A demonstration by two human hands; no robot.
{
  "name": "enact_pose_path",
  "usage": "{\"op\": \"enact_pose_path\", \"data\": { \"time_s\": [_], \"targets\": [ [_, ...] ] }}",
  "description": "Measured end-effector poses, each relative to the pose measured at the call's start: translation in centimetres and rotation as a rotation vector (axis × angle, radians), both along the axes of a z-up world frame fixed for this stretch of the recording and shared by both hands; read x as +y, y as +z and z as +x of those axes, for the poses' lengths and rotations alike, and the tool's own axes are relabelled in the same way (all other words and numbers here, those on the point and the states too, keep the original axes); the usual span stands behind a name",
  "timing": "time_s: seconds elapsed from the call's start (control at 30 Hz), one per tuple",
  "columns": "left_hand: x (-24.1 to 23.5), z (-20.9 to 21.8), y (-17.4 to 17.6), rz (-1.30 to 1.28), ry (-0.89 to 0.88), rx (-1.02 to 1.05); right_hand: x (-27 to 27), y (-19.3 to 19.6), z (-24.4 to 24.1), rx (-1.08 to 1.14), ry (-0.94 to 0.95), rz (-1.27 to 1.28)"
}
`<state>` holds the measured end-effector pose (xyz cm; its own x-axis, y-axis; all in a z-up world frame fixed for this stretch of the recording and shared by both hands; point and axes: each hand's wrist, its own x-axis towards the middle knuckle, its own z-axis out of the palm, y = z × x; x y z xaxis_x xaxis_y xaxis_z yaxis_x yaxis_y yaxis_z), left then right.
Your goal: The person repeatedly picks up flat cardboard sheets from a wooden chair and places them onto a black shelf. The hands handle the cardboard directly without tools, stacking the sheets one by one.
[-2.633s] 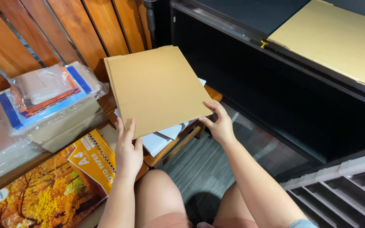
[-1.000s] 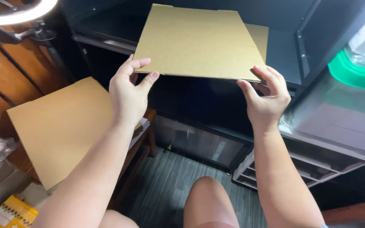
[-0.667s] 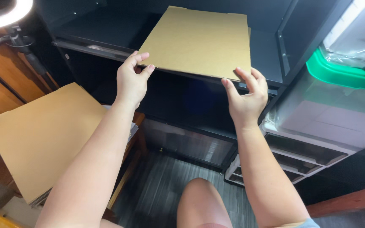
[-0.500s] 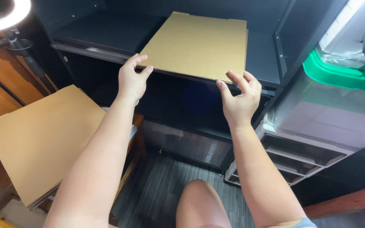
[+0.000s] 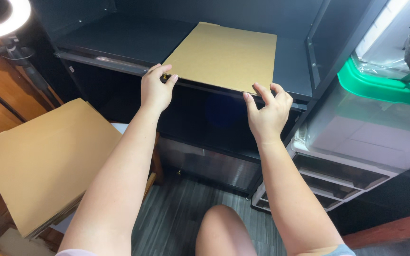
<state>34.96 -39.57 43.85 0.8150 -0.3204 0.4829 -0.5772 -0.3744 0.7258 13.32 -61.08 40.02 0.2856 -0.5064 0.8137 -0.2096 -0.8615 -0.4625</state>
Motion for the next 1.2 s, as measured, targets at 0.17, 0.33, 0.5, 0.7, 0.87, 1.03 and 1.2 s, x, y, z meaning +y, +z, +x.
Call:
{"op": "enact_pose_path", "data": {
  "time_s": [0.17, 0.33, 0.5, 0.7, 0.87, 1.03, 1.2],
  "targets": [
    [-0.8, 0.0, 0.3, 0.173, 0.066, -0.078, -0.8, 0.5, 0.2, 0.113, -0.086, -0.015],
    [-1.7, 0.7, -0.1, 0.207, 0.085, -0.111, -1.0, 1.3, -0.3, 0.164, -0.155, -0.038],
    [-2.1, 1.7, -0.3, 0.248, 0.092, -0.120, -0.8, 1.9, -0.7, 0.179, -0.193, -0.067],
    [-2.2, 2.4, -0.5, 0.221, 0.079, -0.109, -0.8, 2.0, -0.8, 0.204, -0.197, -0.100],
    [-0.1, -2.1, 1.7, 0.097, 0.074, -0.066, 0.1, 2.1, -1.4, 0.088, -0.120, -0.145],
    [3.6, -5.8, -1.4, -0.110, 0.026, -0.212, 2.8, 1.3, -1.2, -0.186, 0.119, -0.297],
    [10.9, -12.2, -5.4, -0.228, -0.039, -0.194, 8.2, -2.4, 2.5, -0.121, 0.450, -0.189]
  ]
}}
